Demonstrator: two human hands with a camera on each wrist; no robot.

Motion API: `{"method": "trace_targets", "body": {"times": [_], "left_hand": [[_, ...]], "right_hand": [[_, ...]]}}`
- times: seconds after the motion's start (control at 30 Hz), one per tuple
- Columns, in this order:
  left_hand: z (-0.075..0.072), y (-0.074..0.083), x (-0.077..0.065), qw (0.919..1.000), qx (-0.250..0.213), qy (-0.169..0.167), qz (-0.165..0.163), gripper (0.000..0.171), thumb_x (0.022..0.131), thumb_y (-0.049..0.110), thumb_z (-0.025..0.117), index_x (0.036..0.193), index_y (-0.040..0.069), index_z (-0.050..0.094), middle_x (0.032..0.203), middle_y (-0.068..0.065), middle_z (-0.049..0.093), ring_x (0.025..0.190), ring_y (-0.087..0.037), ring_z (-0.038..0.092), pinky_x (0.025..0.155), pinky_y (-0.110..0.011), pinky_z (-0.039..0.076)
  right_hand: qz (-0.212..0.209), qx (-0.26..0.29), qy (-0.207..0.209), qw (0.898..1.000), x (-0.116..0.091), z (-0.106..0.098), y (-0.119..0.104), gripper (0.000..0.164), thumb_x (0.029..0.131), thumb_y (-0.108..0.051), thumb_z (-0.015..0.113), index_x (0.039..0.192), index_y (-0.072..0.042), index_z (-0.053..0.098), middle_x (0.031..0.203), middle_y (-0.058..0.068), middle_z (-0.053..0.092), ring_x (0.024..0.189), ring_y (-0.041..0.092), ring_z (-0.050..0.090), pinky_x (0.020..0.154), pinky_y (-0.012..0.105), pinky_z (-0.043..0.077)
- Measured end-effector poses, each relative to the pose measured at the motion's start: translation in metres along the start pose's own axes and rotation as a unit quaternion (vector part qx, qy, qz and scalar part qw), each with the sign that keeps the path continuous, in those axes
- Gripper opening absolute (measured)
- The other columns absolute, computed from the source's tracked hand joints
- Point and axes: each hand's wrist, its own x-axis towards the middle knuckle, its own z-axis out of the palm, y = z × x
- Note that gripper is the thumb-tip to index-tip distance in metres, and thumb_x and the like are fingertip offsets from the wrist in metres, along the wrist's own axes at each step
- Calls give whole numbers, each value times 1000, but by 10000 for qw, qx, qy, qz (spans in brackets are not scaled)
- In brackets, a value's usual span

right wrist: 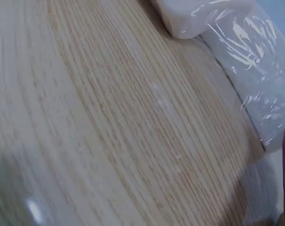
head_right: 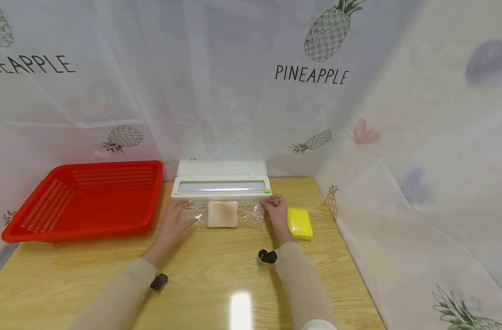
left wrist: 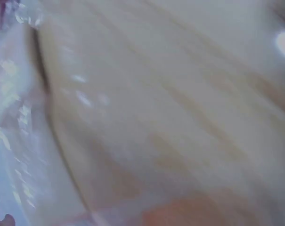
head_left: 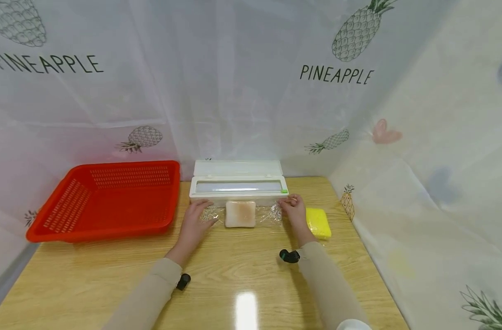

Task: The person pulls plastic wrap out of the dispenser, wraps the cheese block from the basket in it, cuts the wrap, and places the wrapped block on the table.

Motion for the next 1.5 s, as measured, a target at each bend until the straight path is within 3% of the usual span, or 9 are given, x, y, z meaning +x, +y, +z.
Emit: {"method": "trace_targets", "body": {"times": [0.13, 0.27, 0.5, 0.77, 1.0, 1.27, 1.5], "left_hand": [[14, 19, 11, 9995, -179, -129, 218, 46, 74, 4, 84, 117, 2, 66, 126, -14, 54, 120, -35, 46, 101, -53, 37], [27, 37, 26, 9978, -188, -605, 182, 46, 78, 12, 83, 119, 4, 65, 125, -10, 55, 120, -31, 47, 102, -50, 39], [55, 59, 56, 9894, 111, -1421, 275, 48, 83, 19, 80, 126, 10, 63, 125, -6, 59, 121, -28, 48, 102, -46, 39], [99, 63, 93, 9738, 723, -2060, 640, 43, 84, 23, 78, 124, 15, 66, 120, -1, 64, 114, -23, 53, 99, -41, 41], [134, 74, 122, 9609, 1044, -2455, 742, 38, 89, 25, 74, 124, 17, 65, 116, 1, 66, 115, -22, 53, 100, -40, 40], [159, 82, 146, 9474, 1029, -2909, 847, 27, 93, 24, 69, 120, 18, 68, 109, 2, 67, 104, -18, 57, 92, -35, 44], [170, 83, 159, 9278, 1441, -3310, 942, 28, 96, 21, 65, 124, 22, 66, 105, 5, 67, 99, -17, 55, 87, -44, 45]], "right_hand": [[-321, 46, 254, 9991, 5, -1, 9, 36, 85, 8, 70, 112, 2, 47, 80, 4, 70, 67, 9, 64, 58, 21, 51], [-443, 238, 424, 9978, 5, -1, 18, 47, 84, 7, 71, 125, 4, 48, 81, 9, 70, 67, 8, 64, 59, 19, 51], [-530, 956, 626, 9920, 9, 7, 27, 53, 83, 9, 71, 133, 2, 53, 73, -5, 67, 67, 6, 62, 60, 17, 50], [-646, 852, 737, 9915, 13, 9, 30, 51, 83, 8, 72, 131, 1, 57, 73, -4, 67, 68, 7, 64, 63, 18, 52], [-596, 855, 795, 9914, 16, 8, 35, 50, 84, 7, 71, 131, 0, 56, 74, -2, 67, 68, 8, 64, 63, 18, 52], [-539, 988, 787, 9905, 15, 10, 37, 48, 85, 5, 71, 130, -3, 56, 76, -2, 67, 69, 10, 64, 61, 20, 52], [-574, 828, 723, 9923, 17, 10, 40, 48, 86, 3, 71, 131, -4, 55, 78, -1, 68, 71, 10, 64, 65, 20, 52]]}}
